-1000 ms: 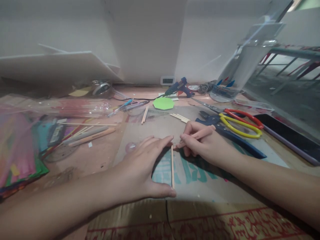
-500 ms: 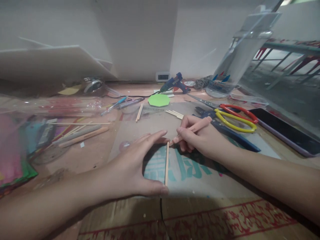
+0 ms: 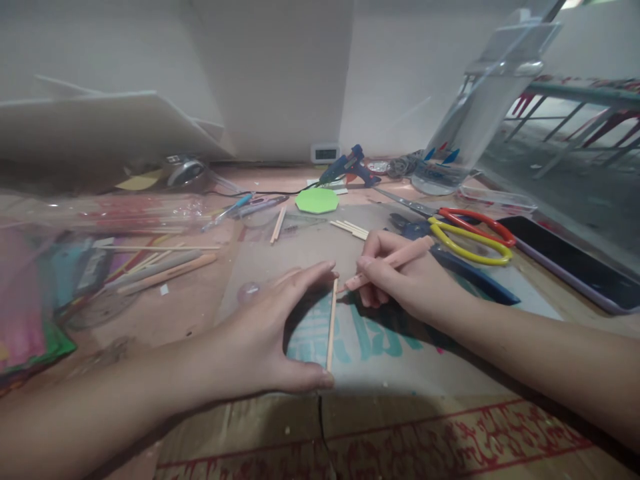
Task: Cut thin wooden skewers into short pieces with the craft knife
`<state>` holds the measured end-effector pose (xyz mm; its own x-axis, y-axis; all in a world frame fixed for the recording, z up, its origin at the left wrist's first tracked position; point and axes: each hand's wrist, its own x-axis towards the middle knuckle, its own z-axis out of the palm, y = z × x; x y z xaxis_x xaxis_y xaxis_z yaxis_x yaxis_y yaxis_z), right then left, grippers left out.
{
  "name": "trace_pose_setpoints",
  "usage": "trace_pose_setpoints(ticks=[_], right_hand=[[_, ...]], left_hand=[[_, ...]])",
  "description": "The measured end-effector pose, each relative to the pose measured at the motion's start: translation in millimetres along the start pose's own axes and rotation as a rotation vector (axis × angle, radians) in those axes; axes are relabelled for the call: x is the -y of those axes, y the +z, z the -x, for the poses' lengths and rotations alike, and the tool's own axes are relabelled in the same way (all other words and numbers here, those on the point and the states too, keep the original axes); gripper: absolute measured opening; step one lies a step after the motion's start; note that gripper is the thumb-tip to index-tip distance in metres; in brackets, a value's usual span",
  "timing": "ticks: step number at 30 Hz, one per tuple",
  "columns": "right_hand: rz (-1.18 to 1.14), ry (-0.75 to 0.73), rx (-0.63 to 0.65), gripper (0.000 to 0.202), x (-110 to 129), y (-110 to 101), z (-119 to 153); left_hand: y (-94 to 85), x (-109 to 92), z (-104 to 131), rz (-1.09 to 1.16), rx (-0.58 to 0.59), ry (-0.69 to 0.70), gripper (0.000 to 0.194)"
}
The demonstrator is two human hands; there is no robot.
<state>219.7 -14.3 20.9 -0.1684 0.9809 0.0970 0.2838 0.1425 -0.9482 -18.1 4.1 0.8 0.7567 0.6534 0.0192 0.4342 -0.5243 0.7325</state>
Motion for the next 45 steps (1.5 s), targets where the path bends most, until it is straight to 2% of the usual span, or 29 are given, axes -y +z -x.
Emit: trace_pose_setpoints(ticks=[5, 10, 17, 36, 45], right_hand=[[0.128, -0.017, 0.055, 0.021, 3.0, 0.5, 1.2], [0.136, 0.001, -0.006, 0.022, 2.7, 1.1, 0.2], [0.225, -0.007, -0.027, 0.024, 3.1, 3.2, -3.6], [0.304, -0.004, -0.054, 0.024, 0.3, 5.1, -4.9], [0.241, -0.015, -0.045, 0.026, 0.1, 2.1, 1.0]], left_hand=[[2.1, -3.8, -1.0, -0.136, -0.010, 0.039, 0.110], [2.5, -6.6, -2.0, -0.185, -0.014, 0.063, 0.111], [4.8, -7.8, -3.2, -0.222, -0.025, 0.042, 0.114], [6.2, -2.3, -4.8, -0.178, -0.049, 0.150, 0.115], [5.9, -5.0, -5.2, -0.184, -0.047, 0.128, 0.115]])
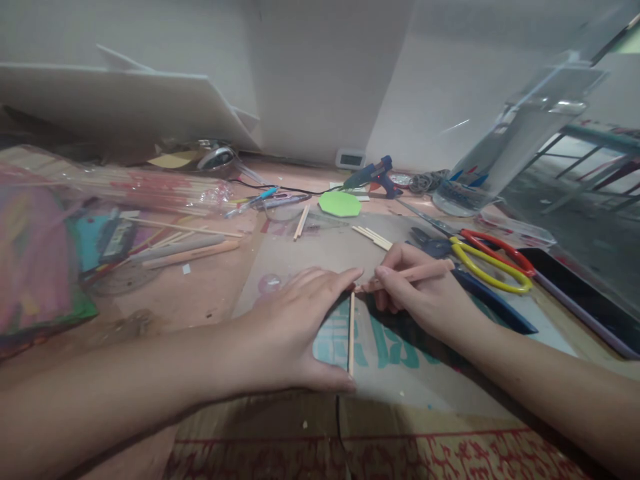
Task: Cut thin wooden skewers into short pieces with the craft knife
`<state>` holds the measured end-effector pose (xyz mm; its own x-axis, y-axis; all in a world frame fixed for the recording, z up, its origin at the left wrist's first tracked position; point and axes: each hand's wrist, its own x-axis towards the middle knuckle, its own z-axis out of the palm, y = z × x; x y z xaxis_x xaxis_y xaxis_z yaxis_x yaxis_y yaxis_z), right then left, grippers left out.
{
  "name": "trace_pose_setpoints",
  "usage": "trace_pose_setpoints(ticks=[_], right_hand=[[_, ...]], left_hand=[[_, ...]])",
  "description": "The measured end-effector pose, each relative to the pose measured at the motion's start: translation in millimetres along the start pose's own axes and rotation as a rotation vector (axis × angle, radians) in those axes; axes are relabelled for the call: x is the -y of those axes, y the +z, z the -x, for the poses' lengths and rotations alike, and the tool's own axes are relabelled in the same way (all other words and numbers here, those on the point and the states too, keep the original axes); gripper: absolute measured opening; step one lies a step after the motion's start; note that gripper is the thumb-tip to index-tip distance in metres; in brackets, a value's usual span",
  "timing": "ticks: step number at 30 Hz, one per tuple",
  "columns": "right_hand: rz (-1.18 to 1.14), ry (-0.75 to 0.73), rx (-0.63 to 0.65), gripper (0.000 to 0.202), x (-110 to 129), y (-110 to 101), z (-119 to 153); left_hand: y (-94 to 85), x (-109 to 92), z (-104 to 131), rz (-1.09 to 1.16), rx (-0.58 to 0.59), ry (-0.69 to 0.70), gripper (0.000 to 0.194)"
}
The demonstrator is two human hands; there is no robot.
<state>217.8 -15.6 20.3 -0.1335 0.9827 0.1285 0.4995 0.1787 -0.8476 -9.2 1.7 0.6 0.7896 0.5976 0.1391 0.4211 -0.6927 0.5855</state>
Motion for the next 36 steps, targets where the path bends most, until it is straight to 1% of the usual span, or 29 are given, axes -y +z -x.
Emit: trace_pose_setpoints(ticks=[3, 5, 6, 8, 9, 11, 13, 15, 18, 21, 26, 29, 32, 33, 36], right_hand=[[-0.110, -0.015, -0.106, 0.021, -0.2, -1.7, 0.8], [-0.156, -0.017, -0.128, 0.018, 1.0, -2.0, 0.9], [-0.168, -0.010, -0.104, 0.016, 2.1, -1.6, 1.0], [-0.203, 0.010, 0.003, 0.011, 4.6, 0.1, 1.8], [-0.231, 0.010, 0.063, 0.014, 5.9, 1.3, 2.5], [-0.282, -0.012, 0.162, 0.023, 8.0, 4.1, 4.5], [-0.296, -0.041, 0.235, 0.027, 9.1, 6.4, 6.7], [-0.283, -0.061, 0.264, 0.028, 9.0, 7.8, 8.1], [-0.268, -0.066, 0.275, 0.028, 7.2, 8.4, 8.3], [-0.310, -0.041, 0.290, 0.027, 5.9, 8.0, 7.0], [-0.305, -0.019, 0.302, 0.026, 9.3, 7.8, 5.6], [-0.259, -0.044, 0.269, 0.025, 7.8, 8.2, 6.6], [-0.269, -0.081, 0.177, 0.011, 0.2, 5.9, 8.2], [-0.290, -0.090, 0.148, 0.011, -2.9, 4.0, 8.8], [-0.304, -0.124, 0.136, 0.034, -8.5, -4.2, 10.7]], left_hand=[[1.3, -0.4, 1.4, -0.017, -0.041, -0.020, 0.114], [3.3, -0.1, 3.0, -0.057, -0.118, 0.028, 0.115], [4.4, 0.0, 3.8, -0.087, -0.165, 0.076, 0.116], [6.5, 0.3, 5.3, -0.154, -0.253, 0.171, 0.115], [7.4, 0.3, 6.0, -0.184, -0.287, 0.201, 0.114], [8.5, 0.3, 6.9, -0.231, -0.328, 0.217, 0.110], [9.1, 0.2, 7.2, -0.262, -0.328, 0.215, 0.106], [9.3, 0.2, 7.0, -0.279, -0.323, 0.222, 0.104], [8.9, 0.5, 6.1, -0.283, -0.311, 0.230, 0.104], [7.8, 1.4, 5.0, -0.257, -0.290, 0.226, 0.105], [6.2, 3.3, 3.8, -0.216, -0.281, 0.240, 0.108], [6.2, 3.2, 3.6, -0.195, -0.273, 0.219, 0.108], [6.6, 2.6, 3.4, -0.172, -0.259, 0.163, 0.113], [6.7, 2.5, 3.3, -0.168, -0.246, 0.131, 0.114], [6.6, 2.5, 2.9, -0.168, -0.186, 0.023, 0.113]])
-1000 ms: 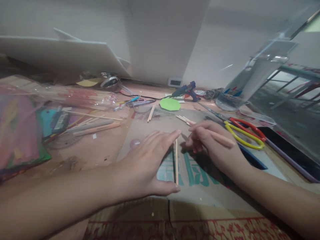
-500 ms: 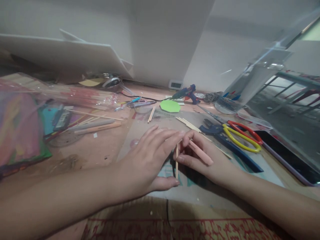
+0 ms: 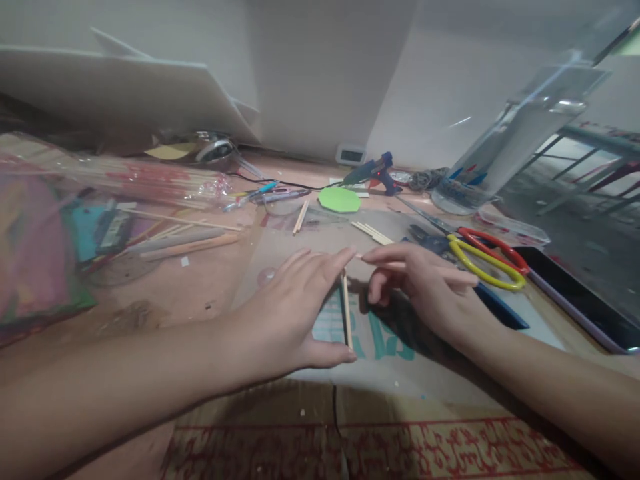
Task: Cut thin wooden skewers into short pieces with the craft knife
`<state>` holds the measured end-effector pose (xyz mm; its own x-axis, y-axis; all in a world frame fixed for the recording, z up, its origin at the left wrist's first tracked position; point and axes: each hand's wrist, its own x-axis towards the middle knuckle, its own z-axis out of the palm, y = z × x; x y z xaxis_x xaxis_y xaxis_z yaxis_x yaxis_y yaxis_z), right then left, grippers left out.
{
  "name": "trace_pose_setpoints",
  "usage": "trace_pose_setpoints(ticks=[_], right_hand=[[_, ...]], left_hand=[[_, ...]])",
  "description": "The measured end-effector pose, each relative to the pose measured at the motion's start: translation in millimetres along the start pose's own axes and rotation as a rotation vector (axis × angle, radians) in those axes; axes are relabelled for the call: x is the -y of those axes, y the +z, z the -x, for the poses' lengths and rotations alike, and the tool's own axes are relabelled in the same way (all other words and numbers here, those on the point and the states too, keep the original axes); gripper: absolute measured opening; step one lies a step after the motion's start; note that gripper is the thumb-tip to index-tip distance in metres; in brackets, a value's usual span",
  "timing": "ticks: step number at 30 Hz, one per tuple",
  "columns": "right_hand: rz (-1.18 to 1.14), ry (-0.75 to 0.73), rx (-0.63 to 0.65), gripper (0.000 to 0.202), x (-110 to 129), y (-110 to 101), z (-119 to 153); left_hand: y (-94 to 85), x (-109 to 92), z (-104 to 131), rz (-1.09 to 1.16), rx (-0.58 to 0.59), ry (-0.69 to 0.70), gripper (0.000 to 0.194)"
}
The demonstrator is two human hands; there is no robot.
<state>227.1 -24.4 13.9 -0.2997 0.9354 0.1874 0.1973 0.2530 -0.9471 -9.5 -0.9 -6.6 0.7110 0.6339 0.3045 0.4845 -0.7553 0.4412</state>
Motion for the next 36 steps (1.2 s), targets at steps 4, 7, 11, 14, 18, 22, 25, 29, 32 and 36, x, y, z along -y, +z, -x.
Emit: trace_pose_setpoints(ticks=[4, 7, 11, 14, 18, 22, 25, 29, 32, 36], right_hand=[[0.173, 0.049, 0.139, 0.028, 9.4, -3.1, 2.5], [0.221, 0.046, 0.211, 0.012, 15.7, 2.9, 3.0], [0.194, 0.110, 0.171, 0.022, 12.8, 8.3, 5.7], [0.224, 0.131, 0.184, 0.026, 10.1, 7.6, 8.0], [0.261, 0.066, 0.222, 0.025, 11.1, 6.6, 8.2], [0.226, 0.052, 0.261, 0.024, 10.8, 7.6, 7.4], [0.258, 0.092, 0.233, 0.026, 10.0, 8.7, 7.1], [0.305, 0.163, 0.182, 0.027, 11.9, 10.7, 6.0], [0.334, 0.157, 0.142, 0.027, 13.0, 10.8, 5.9], [0.261, 0.087, 0.239, 0.026, 10.8, 8.9, 7.1]], left_hand=[[-1.4, -0.3, -1.0, 0.011, 0.074, -0.076, 0.108], [-3.2, -0.8, -1.9, 0.034, 0.117, -0.110, 0.107], [-5.0, -0.4, -2.7, 0.031, 0.145, -0.129, 0.106], [-5.2, 0.3, -2.8, 0.032, 0.143, -0.135, 0.108], [-5.1, 0.2, -3.0, 0.031, 0.129, -0.125, 0.110], [-6.0, -1.1, -2.6, 0.022, 0.129, -0.131, 0.108], [-6.5, -1.8, -2.0, 0.015, 0.134, -0.132, 0.108], [-5.7, -1.8, -3.0, 0.019, 0.132, -0.128, 0.108], [-4.7, -1.5, -4.4, 0.019, 0.131, -0.130, 0.108], [-4.3, -1.0, -5.0, 0.005, 0.135, -0.121, 0.107]])
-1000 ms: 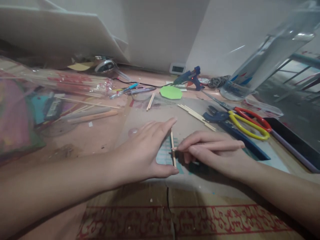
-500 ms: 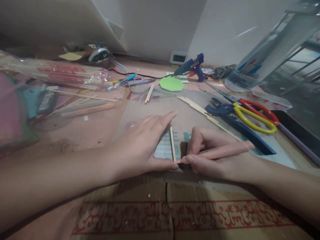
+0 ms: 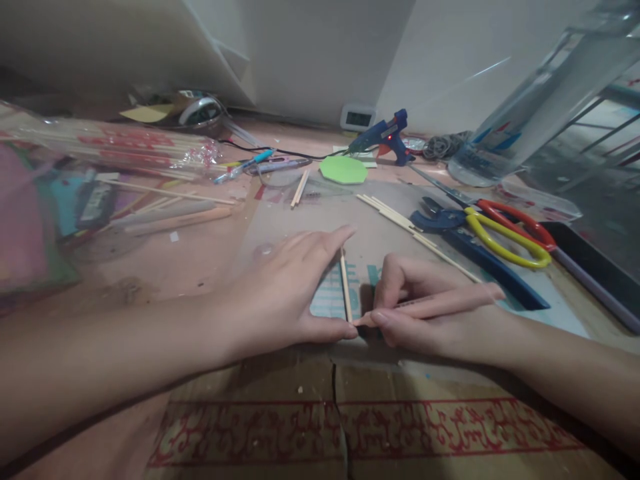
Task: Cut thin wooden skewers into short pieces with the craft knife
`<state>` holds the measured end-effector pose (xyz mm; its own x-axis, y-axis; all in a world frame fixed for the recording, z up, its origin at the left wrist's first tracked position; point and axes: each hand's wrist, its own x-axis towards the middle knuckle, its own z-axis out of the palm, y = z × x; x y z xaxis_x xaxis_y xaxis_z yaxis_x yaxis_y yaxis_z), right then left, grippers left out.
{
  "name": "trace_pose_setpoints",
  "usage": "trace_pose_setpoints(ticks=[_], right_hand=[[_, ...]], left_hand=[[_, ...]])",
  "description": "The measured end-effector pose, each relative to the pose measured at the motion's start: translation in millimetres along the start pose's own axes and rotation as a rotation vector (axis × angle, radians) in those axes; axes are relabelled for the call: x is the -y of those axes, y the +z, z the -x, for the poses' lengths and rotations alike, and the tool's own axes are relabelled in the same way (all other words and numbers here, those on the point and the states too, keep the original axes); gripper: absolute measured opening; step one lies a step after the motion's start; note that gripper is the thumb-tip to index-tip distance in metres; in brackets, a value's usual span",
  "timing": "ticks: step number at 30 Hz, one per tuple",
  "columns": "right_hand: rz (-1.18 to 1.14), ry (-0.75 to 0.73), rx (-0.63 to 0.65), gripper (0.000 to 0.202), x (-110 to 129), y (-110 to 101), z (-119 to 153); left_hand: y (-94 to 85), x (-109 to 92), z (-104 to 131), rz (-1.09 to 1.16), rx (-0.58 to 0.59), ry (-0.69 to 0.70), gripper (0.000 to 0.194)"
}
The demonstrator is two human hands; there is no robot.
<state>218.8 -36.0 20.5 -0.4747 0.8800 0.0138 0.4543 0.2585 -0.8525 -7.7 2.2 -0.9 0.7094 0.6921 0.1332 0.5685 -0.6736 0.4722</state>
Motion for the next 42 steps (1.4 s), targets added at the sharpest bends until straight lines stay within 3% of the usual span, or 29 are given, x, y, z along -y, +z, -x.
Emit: trace_pose_setpoints(ticks=[2, 9, 16, 24, 31, 42], right_hand=[[-0.007, 0.003, 0.017, 0.026, -0.3, -0.1, 0.2], [0.047, 0.117, -0.118, 0.025, 6.7, -0.4, -4.3], [0.013, 0.101, -0.030, 0.027, 5.6, -1.0, -2.7], [0.058, 0.125, -0.121, 0.025, 7.9, -0.3, -6.9], [0.028, 0.109, -0.077, 0.027, 8.1, -0.5, -5.7], [-0.019, 0.133, -0.143, 0.025, 6.0, -0.2, -12.6]], left_hand=[[-0.2, 0.1, 0.6, -0.003, -0.001, 0.001, 0.106], [-0.8, -0.5, 3.2, 0.020, 0.002, -0.010, 0.106], [-1.9, -1.0, 1.7, 0.020, 0.009, -0.017, 0.106], [-1.2, -1.9, 1.4, 0.018, 0.009, -0.011, 0.106], [-2.8, -3.0, 0.8, 0.025, 0.024, -0.029, 0.104], [-0.9, -1.2, 1.0, 0.023, 0.009, 0.009, 0.103]])
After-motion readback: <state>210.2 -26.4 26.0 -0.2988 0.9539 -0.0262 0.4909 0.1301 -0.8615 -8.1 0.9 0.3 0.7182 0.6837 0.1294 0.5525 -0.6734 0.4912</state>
